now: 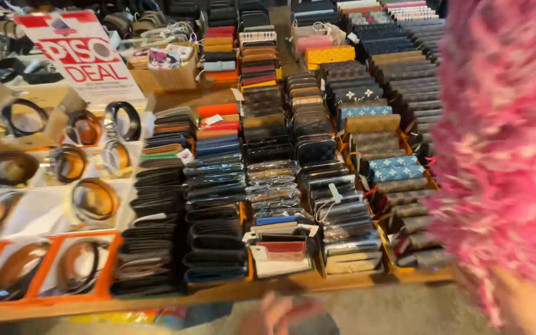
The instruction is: Dust and organize wallets on display shelves.
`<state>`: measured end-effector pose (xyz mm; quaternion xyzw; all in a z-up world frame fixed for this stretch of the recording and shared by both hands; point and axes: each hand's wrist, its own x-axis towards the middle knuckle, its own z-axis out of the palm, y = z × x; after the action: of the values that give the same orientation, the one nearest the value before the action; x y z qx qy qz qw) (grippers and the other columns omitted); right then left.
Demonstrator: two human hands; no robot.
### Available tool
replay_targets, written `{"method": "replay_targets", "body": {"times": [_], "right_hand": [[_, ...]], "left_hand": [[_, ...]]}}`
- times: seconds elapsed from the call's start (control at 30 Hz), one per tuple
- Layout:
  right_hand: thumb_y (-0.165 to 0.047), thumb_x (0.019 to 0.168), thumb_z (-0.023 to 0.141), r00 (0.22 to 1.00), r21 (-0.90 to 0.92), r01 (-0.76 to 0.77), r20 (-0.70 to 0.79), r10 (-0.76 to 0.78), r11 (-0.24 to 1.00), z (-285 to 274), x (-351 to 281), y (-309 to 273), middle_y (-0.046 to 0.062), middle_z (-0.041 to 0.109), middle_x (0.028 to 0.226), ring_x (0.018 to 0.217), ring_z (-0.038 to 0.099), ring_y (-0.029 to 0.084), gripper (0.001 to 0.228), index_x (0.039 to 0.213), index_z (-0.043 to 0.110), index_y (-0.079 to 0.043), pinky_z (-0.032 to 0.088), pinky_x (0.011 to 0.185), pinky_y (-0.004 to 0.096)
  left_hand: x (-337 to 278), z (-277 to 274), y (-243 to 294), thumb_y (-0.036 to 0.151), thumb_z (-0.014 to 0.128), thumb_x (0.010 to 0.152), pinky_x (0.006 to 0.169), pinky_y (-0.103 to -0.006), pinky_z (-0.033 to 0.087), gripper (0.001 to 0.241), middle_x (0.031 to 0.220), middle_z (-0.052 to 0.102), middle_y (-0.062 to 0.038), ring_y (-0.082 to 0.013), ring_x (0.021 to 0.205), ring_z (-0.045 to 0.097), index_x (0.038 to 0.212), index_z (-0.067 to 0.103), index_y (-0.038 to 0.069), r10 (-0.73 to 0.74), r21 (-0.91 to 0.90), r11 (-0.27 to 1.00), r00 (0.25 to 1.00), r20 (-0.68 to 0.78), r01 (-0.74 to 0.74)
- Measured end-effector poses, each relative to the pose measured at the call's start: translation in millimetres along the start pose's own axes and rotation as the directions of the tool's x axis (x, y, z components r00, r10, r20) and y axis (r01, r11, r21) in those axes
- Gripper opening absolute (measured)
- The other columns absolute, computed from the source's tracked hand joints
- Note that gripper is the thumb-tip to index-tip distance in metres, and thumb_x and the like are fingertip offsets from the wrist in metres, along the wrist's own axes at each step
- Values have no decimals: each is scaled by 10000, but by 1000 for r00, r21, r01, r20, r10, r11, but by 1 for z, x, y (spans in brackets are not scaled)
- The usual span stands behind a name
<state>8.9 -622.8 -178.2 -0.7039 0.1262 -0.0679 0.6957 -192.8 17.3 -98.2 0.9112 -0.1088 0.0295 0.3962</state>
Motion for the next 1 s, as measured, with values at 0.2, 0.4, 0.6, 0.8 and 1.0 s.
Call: {"method": "replay_targets", "body": {"times": [0.2, 0.4, 0.6, 0.8, 1.0], "right_hand": [[-154, 957, 614, 982, 84, -174, 94, 166, 981, 134, -143, -190, 76, 615, 896, 721, 591, 224, 253, 1178, 583, -35, 473, 579, 359], [-209, 939, 539, 910, 241, -374, 279, 305, 895, 189, -175, -281, 50, 449, 606, 476, 438, 196, 160, 915, 508, -55, 328, 411, 331], [-297, 957, 552, 878, 181, -393, 363, 310, 901, 173, -150, -285, 63, 450, 578, 469, 459, 209, 291, 812, 505, -50, 332, 416, 335], [-333, 959, 552, 857, 215, -408, 424, 291, 887, 189, -112, -294, 67, 481, 609, 474, 472, 199, 302, 818, 524, -67, 347, 428, 322], [-320, 970, 550, 831, 130, -442, 431, 351, 887, 199, -88, -297, 61, 495, 622, 477, 482, 193, 289, 844, 541, -60, 371, 430, 323]], "left_hand": [[138, -81, 43, 32, 632, 862, 771, -446, 564, 335, 1058, 666, -127, -372, 940, 670, 1171, 714, 131, -89, -15, 996, 996, 19, 90], [168, -62, 32, 29, 639, 792, 873, -471, 510, 214, 971, 728, -73, -325, 1004, 646, 944, 763, 115, -42, 234, 971, 999, -13, 44], [174, -40, 17, 45, 616, 826, 917, -435, 501, 155, 980, 692, -84, -317, 1037, 604, 910, 733, 102, -67, 337, 941, 995, 73, 39], [186, -71, 56, 79, 648, 777, 861, -464, 495, 207, 1015, 633, -112, -347, 1035, 574, 983, 667, 78, 35, 349, 936, 999, 32, -44], [194, -59, 34, 33, 612, 805, 838, -457, 523, 197, 991, 626, -91, -336, 1044, 591, 988, 639, 103, -67, 375, 927, 987, 143, 8]]}}
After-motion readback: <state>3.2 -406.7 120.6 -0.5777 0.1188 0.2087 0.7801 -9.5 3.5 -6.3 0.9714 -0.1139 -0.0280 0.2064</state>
